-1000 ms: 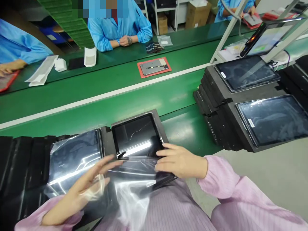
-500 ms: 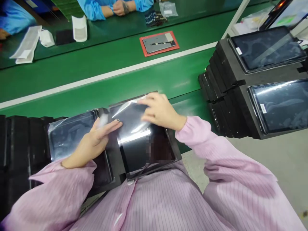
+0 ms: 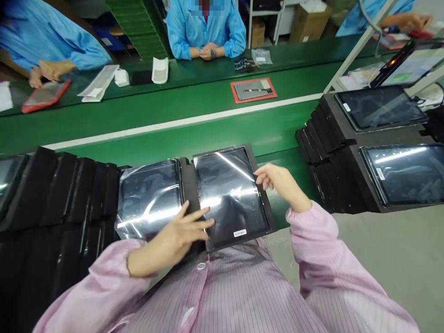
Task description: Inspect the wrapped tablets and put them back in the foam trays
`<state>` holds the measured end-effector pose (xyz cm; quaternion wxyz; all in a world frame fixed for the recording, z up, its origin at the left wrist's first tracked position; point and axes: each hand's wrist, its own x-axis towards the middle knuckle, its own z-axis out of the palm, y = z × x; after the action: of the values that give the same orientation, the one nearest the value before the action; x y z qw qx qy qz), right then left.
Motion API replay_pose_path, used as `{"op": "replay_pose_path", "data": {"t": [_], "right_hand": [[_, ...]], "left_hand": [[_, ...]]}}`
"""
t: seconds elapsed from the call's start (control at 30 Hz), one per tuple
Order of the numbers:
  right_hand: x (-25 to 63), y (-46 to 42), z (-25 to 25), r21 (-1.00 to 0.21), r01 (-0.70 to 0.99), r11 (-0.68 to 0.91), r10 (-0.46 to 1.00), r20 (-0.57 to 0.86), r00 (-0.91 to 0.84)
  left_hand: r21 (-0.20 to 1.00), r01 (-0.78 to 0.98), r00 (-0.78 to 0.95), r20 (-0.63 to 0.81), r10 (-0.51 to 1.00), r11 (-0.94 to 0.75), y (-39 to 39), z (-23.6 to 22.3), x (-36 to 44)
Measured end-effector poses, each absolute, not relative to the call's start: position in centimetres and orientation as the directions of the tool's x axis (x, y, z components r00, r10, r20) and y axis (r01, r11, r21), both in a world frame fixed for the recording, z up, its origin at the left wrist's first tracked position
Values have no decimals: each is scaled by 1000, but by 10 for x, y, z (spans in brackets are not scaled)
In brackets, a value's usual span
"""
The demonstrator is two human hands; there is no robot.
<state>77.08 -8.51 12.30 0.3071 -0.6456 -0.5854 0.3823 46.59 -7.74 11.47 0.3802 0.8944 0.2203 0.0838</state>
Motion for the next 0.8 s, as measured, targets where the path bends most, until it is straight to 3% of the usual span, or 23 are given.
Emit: {"op": "replay_pose_path", "data": {"t": [0.1, 0.17, 0.2, 0.27, 0.33, 0.4, 0.5, 0.6, 0.7, 0.8], "right_hand": [[746, -90, 124, -570, 788, -234, 970, -81, 230], [729, -87, 128, -424, 837, -345, 937, -101, 335], [723, -86, 132, -411, 812, -415, 908, -133, 397], [715, -84, 141, -570, 657, -493, 865, -245, 437], [713, -85, 151, -779, 403, -480, 865, -343, 366], [711, -89, 164, -874, 166, -456, 873, -402, 277], [699, -96, 185, -891, -40, -453, 842, -442, 310], [670, -97, 195, -896, -148, -420, 828, -444, 342], [632, -90, 185, -897, -164, -411, 867, -440, 233], [597, -81, 160, -919, -75, -388, 914, -394, 93]], "left_hand": [[663, 374, 908, -118, 402, -648, -102, 116, 466], [646, 380, 911, -137, 389, -662, -108, 113, 469], [644, 372, 914, -128, 384, -668, -108, 111, 470], [654, 345, 920, -92, 382, -673, -106, 107, 471], [678, 323, 916, -48, 398, -660, -104, 106, 468], [691, 347, 884, -17, 466, -634, -104, 108, 457], [665, 530, 719, -23, 695, -526, -106, 112, 427], [672, 697, 392, -68, 917, -248, -105, 106, 390], [810, 586, 115, -73, 991, -8, -107, 97, 367], [901, 431, 13, -60, 998, 49, -118, 91, 368]]}}
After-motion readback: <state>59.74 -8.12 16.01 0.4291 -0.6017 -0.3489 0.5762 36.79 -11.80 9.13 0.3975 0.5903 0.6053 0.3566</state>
